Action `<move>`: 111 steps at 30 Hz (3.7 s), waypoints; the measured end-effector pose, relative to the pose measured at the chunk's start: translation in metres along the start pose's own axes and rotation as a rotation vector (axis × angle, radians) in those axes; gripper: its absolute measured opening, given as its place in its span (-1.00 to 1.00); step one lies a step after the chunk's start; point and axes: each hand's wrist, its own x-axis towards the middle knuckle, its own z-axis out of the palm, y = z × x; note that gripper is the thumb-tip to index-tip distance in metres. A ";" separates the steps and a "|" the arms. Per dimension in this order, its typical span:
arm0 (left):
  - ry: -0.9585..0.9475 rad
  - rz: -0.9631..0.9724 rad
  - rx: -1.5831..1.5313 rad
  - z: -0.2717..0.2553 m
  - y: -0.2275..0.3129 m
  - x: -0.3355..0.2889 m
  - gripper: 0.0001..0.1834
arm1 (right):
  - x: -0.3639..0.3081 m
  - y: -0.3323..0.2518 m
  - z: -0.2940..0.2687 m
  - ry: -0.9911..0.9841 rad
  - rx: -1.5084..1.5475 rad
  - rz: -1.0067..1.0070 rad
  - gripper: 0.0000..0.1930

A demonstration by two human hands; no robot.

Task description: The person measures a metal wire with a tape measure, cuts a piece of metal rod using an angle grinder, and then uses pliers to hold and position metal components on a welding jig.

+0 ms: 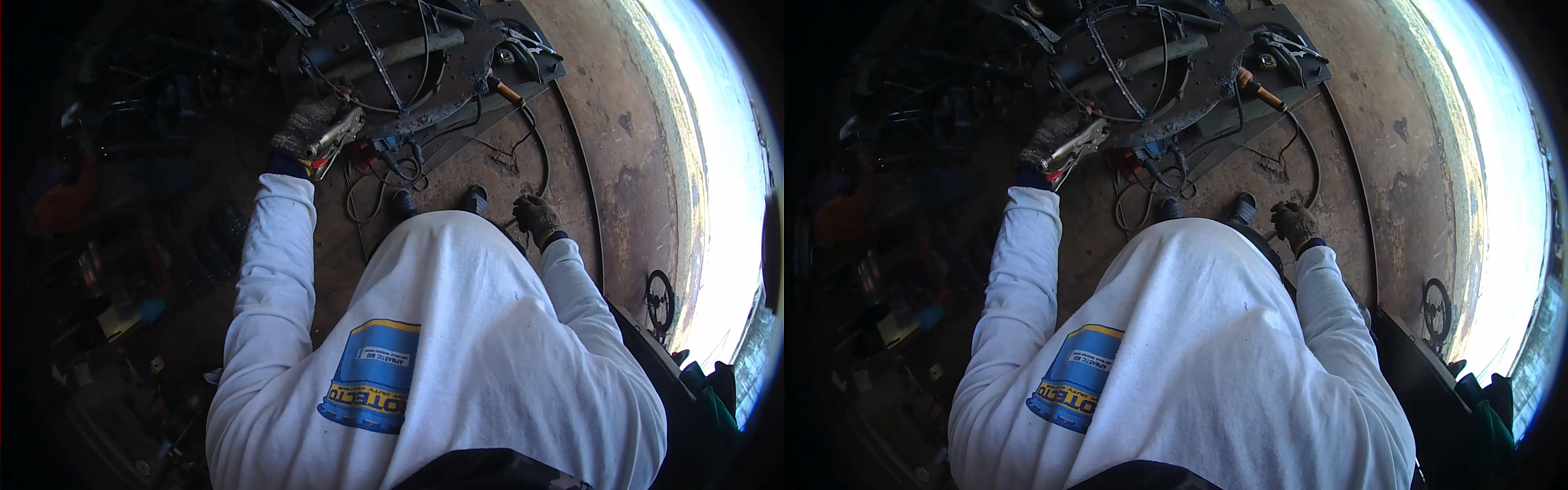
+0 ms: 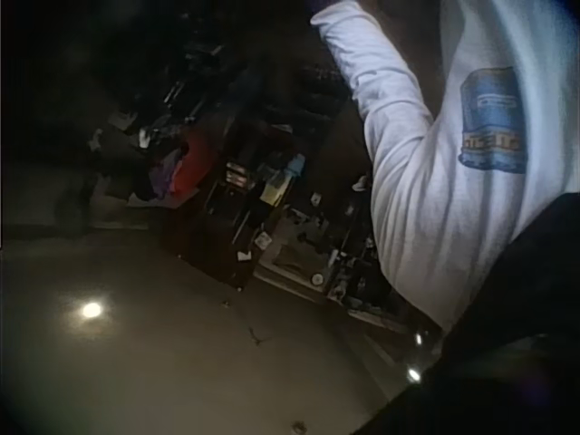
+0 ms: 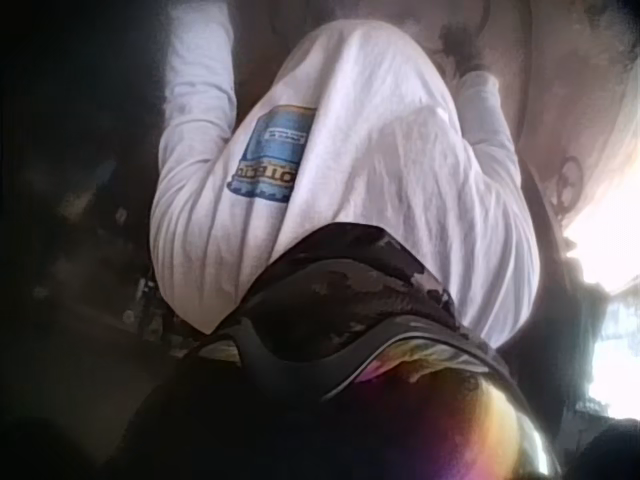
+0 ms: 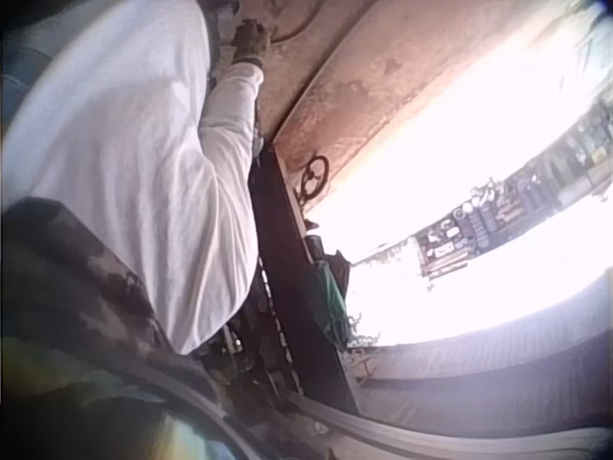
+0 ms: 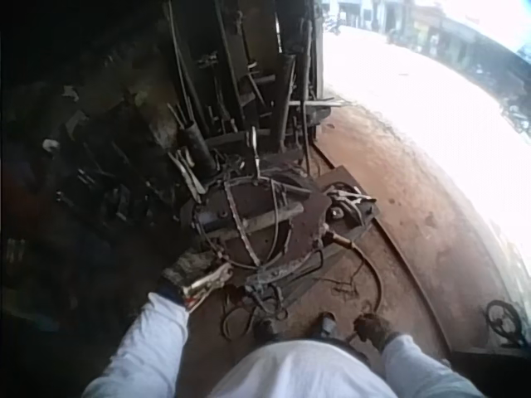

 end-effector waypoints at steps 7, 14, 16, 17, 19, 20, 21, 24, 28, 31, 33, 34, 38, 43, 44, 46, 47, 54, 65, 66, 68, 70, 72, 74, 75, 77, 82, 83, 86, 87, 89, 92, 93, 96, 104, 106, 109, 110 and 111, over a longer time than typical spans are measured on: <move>0.042 -0.021 -0.053 0.011 0.003 0.000 -0.82 | -0.006 0.026 -0.013 0.119 -0.072 0.072 -0.75; 0.054 0.001 0.082 0.010 0.008 0.001 -0.82 | -0.015 0.039 -0.018 0.209 -0.201 0.160 -0.75; 0.108 -0.098 0.145 0.022 0.017 -0.004 -0.78 | -0.017 0.040 -0.018 0.221 -0.199 0.165 -0.75; 0.135 -0.148 0.176 0.024 0.019 -0.005 -0.75 | -0.018 0.040 -0.017 0.227 -0.198 0.167 -0.75; 0.063 -0.102 0.219 0.011 0.011 -0.002 -0.76 | -0.018 0.035 -0.013 0.210 -0.223 0.158 -0.73; 0.048 -0.087 0.226 0.006 0.008 0.000 -0.77 | -0.019 0.034 -0.012 0.205 -0.233 0.155 -0.72; 0.052 -0.058 0.240 0.004 0.007 0.001 -0.78 | -0.019 0.033 -0.013 0.172 -0.194 0.131 -0.71; 0.107 0.076 0.322 -0.004 0.012 0.001 -0.80 | -0.021 0.025 -0.012 0.119 -0.126 0.038 -0.68; 0.234 0.443 0.490 -0.016 0.045 -0.027 -0.82 | -0.044 -0.034 0.045 0.147 -0.283 -0.259 -0.66; 0.169 0.430 0.500 0.014 0.104 -0.067 -0.84 | -0.079 -0.098 0.109 -0.122 -0.107 -0.532 -0.67; 0.084 0.262 0.515 0.064 0.143 -0.082 -0.84 | -0.113 -0.140 0.155 -0.248 -0.172 -0.803 -0.67; 0.052 0.184 0.522 0.089 0.156 -0.087 -0.85 | -0.137 -0.168 0.179 -0.234 -0.415 -0.969 -0.67; -0.160 0.138 0.746 0.168 0.153 -0.072 -0.79 | -0.166 -0.213 0.220 -0.156 -0.727 -1.499 -0.64; -0.206 0.147 1.141 0.205 0.137 -0.058 -0.75 | -0.165 -0.212 0.213 -0.027 -0.840 -1.392 -0.59; -0.191 0.175 1.194 0.208 0.131 -0.054 -0.74 | -0.161 -0.210 0.212 -0.032 -0.833 -1.348 -0.58; -0.148 0.228 1.306 0.212 0.120 -0.049 -0.74 | -0.148 -0.209 0.208 -0.146 -0.661 -1.233 -0.57; -0.164 0.318 1.339 0.210 0.117 -0.044 -0.73 | -0.137 -0.206 0.207 -0.248 -0.500 -1.147 -0.57; 0.169 0.211 0.725 0.199 0.158 -0.054 -0.68 | -0.051 -0.219 0.180 -0.491 0.047 -0.625 -0.63; 0.536 0.099 0.426 0.199 0.086 -0.161 -0.66 | 0.007 -0.220 0.218 -0.292 -0.466 -0.884 -0.65; 0.550 0.080 0.417 0.202 0.081 -0.166 -0.64 | 0.005 -0.221 0.221 -0.242 -0.521 -0.921 -0.67; 0.536 0.077 0.440 0.200 0.074 -0.177 -0.64 | 0.006 -0.224 0.220 -0.276 -0.519 -0.860 -0.66; 0.538 0.035 0.436 0.199 0.072 -0.182 -0.65 | 0.005 -0.224 0.220 -0.291 -0.498 -0.824 -0.63; 0.549 -0.041 0.404 0.197 0.071 -0.182 -0.65 | 0.002 -0.227 0.221 -0.278 -0.460 -0.819 -0.59; 0.544 -0.044 0.390 0.192 0.061 -0.181 -0.66 | -0.002 -0.223 0.223 -0.267 -0.439 -0.827 -0.59; 0.543 -0.045 0.382 0.189 0.055 -0.181 -0.66 | -0.003 -0.222 0.223 -0.263 -0.430 -0.832 -0.59; 0.527 -0.071 0.361 0.183 0.048 -0.181 -0.66 | -0.005 -0.227 0.222 -0.317 -0.458 -0.772 -0.59; 0.486 -0.094 0.379 0.171 0.035 -0.177 -0.67 | 0.004 -0.224 0.219 -0.311 -0.463 -0.830 -0.60; 0.481 -0.100 0.414 0.170 0.033 -0.176 -0.67 | 0.001 -0.224 0.219 -0.312 -0.413 -0.813 -0.63; 0.499 -0.119 0.421 0.173 0.034 -0.176 -0.71 | -0.019 -0.233 0.214 -0.399 -0.163 -0.715 -0.68; 0.512 -0.127 0.404 0.176 0.033 -0.177 -0.73 | -0.023 -0.235 0.210 -0.441 -0.066 -0.669 -0.69; 0.519 -0.110 0.400 0.169 0.022 -0.182 -0.75 | -0.025 -0.239 0.207 -0.497 -0.030 -0.666 -0.71; 0.493 -0.121 0.355 0.163 0.007 -0.181 -0.74 | -0.025 -0.236 0.212 -0.512 -0.032 -0.648 -0.73; 0.485 -0.133 0.336 0.162 0.004 -0.181 -0.73 | -0.024 -0.233 0.217 -0.513 -0.039 -0.637 -0.74; 0.465 -0.110 0.369 0.158 -0.006 -0.180 -0.74 | -0.024 -0.229 0.222 -0.460 -0.093 -0.685 -0.74; 0.500 -0.155 0.317 0.155 -0.015 -0.186 -0.76 | -0.019 -0.227 0.217 -0.390 -0.124 -0.734 -0.70; 0.513 -0.170 0.318 0.156 -0.016 -0.186 -0.76 | -0.020 -0.228 0.213 -0.365 -0.145 -0.733 -0.70; 0.529 -0.204 0.336 0.159 -0.017 -0.182 -0.75 | -0.012 -0.225 0.209 -0.313 -0.362 -0.785 -0.71; 0.523 -0.211 0.347 0.158 -0.018 -0.181 -0.76 | -0.008 -0.225 0.212 -0.251 -0.500 -0.882 -0.71; 0.521 -0.217 0.359 0.157 -0.018 -0.181 -0.75 | -0.008 -0.225 0.216 -0.191 -0.637 -0.977 -0.71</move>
